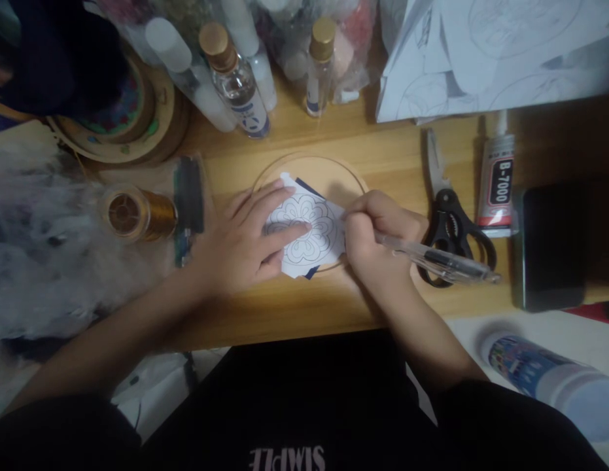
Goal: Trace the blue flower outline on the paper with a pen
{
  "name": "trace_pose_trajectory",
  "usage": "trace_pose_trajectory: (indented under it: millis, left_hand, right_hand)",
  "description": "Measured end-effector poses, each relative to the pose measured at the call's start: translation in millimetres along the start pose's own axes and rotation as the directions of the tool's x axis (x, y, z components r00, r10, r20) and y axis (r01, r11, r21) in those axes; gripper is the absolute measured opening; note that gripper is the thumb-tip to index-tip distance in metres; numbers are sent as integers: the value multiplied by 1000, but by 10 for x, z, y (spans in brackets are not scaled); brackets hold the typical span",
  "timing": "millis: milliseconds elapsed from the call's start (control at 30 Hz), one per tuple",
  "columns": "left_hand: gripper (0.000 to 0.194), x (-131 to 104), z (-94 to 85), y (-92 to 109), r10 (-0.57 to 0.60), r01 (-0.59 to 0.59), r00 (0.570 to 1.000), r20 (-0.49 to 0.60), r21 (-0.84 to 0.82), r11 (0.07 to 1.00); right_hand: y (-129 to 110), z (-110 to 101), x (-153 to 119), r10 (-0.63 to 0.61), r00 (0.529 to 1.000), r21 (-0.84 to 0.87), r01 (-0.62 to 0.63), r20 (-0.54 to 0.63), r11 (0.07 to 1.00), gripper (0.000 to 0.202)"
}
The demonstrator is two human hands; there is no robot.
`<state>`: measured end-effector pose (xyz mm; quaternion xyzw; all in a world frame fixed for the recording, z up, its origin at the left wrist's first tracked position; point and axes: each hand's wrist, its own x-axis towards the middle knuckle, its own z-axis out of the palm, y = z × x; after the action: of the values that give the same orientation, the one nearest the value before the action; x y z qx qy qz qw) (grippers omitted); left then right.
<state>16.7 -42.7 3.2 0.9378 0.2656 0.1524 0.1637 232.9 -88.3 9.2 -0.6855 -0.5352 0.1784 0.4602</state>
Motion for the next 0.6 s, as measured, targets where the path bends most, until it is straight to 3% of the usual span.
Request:
trace_pose_trajectory:
  millis: [600]
  left_hand:
    - [46, -17, 13, -27, 7, -6, 1000, 19, -7, 1000]
  right_hand:
    - [38, 14, -10, -16, 999, 17, 17, -28, 1000, 24]
